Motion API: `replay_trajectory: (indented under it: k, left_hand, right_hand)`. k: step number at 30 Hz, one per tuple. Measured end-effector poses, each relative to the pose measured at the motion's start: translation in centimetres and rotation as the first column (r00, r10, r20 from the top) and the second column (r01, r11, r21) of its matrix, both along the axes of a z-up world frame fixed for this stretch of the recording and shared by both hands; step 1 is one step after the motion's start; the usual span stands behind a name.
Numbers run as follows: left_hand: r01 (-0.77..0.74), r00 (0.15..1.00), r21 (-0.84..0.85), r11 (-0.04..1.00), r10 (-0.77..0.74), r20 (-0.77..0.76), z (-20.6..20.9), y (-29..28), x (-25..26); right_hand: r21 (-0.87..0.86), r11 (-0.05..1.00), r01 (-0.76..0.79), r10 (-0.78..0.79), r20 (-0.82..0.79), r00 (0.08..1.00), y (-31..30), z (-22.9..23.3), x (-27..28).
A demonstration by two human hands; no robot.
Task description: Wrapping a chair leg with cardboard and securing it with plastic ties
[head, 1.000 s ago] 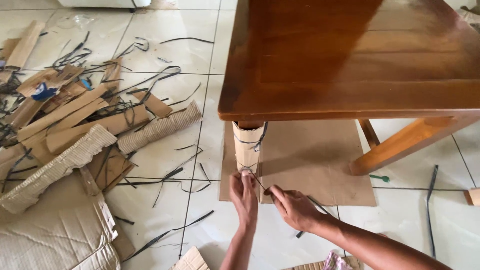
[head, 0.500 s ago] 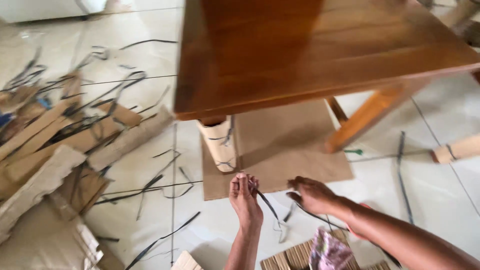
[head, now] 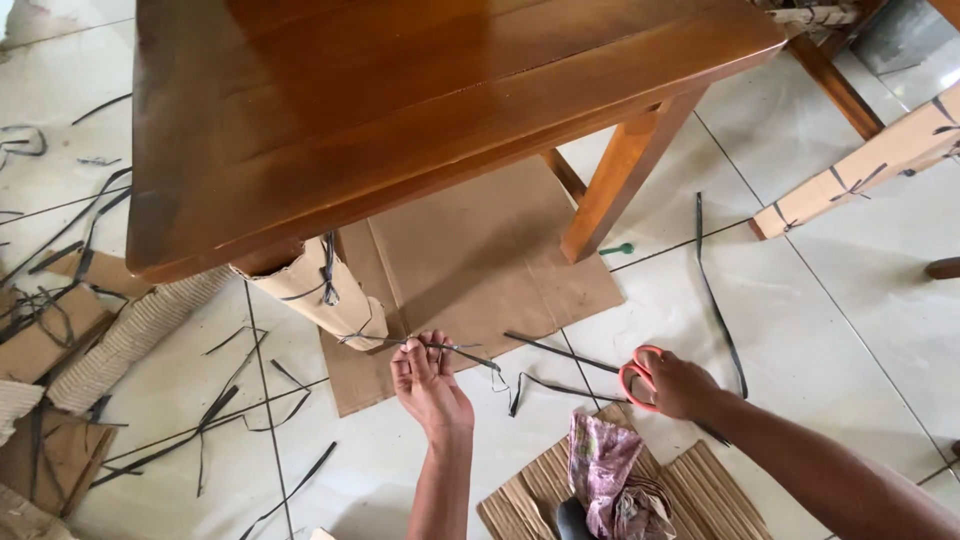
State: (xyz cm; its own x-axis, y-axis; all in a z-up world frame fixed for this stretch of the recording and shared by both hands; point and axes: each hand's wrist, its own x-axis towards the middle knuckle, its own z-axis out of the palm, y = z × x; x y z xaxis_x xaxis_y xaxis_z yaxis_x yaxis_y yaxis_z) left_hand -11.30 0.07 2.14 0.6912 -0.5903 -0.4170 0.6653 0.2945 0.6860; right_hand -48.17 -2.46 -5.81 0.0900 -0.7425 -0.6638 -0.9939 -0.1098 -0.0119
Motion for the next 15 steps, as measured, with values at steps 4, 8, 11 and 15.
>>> replay_trajectory:
  k: [4, 8, 11, 15]
  left_hand:
    - [-0.014, 1.000, 0.001, 1.000, 0.014, 0.009, 0.4, 0.1, 0.1]
    - [-0.012, 1.000, 0.019, 1.000, 0.012, 0.004, -0.7, 0.5, 0.4]
    - [-0.008, 1.000, 0.035, 0.999, 0.007, 0.004, -0.6, 1.1, 0.8]
    - [0.022, 0.999, 0.131, 0.991, -0.028, 0.042, 1.3, 1.7, 1.8]
  right_hand:
    - [-0.001, 1.000, -0.002, 0.001, -0.017, 1.000, 0.6, 0.8, 0.5]
    - [-0.023, 0.994, -0.108, 0.105, -0.090, 0.990, -0.8, -2.6, -0.8]
    - [-0.076, 0.962, -0.263, 0.251, -0.140, 0.958, -1.2, -3.3, -0.5]
    - [-0.121, 0.935, -0.332, 0.329, -0.044, 0.943, -2.5, 2.9, 5.4]
